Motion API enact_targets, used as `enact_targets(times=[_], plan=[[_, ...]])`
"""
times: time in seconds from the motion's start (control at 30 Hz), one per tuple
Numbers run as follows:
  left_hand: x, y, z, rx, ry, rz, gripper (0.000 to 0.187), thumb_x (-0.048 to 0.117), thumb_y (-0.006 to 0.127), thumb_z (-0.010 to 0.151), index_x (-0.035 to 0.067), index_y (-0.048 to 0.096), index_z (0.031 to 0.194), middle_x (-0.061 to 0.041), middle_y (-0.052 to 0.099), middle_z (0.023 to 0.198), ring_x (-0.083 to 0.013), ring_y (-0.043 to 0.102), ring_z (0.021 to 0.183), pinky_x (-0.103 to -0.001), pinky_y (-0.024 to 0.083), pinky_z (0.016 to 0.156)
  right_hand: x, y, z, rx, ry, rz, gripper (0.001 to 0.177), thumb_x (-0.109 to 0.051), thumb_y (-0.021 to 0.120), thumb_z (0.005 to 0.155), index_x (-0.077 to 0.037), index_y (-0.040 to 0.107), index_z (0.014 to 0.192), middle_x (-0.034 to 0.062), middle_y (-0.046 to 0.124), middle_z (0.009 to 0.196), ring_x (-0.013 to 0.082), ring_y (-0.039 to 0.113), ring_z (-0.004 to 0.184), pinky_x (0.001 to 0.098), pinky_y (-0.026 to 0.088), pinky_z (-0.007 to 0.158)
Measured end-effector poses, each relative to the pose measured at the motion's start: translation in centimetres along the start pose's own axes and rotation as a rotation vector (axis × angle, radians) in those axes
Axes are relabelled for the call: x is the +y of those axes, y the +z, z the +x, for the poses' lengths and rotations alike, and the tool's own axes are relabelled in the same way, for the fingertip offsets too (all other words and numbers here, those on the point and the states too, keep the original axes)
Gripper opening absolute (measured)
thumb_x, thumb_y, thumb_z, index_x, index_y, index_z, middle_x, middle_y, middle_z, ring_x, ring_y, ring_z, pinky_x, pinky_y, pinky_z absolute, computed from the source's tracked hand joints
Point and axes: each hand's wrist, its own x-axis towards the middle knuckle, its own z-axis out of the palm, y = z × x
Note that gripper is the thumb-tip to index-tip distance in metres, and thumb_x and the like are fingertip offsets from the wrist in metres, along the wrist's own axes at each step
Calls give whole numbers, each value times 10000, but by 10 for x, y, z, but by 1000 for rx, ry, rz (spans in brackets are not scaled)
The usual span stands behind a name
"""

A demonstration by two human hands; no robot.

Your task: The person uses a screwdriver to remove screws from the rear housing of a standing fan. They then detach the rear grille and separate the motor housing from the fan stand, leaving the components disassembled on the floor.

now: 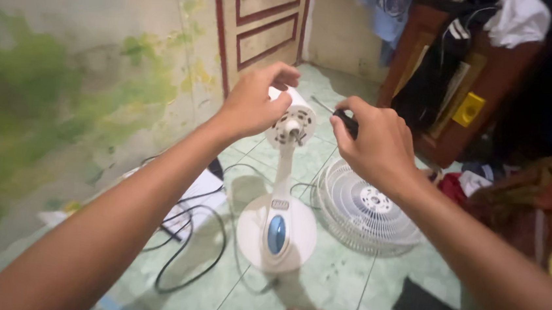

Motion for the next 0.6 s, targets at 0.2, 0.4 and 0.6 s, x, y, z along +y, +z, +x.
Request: enact_targets(times=[0.2,0.4,0.6], plan=[[-109,39,37,-113,-96,-106,334,110,545,892,41,737,1157,-128,781,1105,-234,753,1042,-361,572,911,74,83,59,6,122,111,214,-242,711,885,-93,746,1034,166,752,824,328,737,733,419,549,676],[-113,57,32,-175,-70,-96,357,203,582,835,73,747,1123,-91,766,1077,-253,708,967,-364,555,898,83,89,63,-154,203,205,270,-194,670,887,-80,700,1131,170,758,835,293,731,703,397,538,672],[-107,81,19,-86,77,192,274,295,659,802,182,774,1024,-38,697,1158,-265,555,1217,-478,334,1064,70,89,23,-93,237,180,308,-182,666,889,-120,762,1175,173,767,876,246,707,611,359,533,633]])
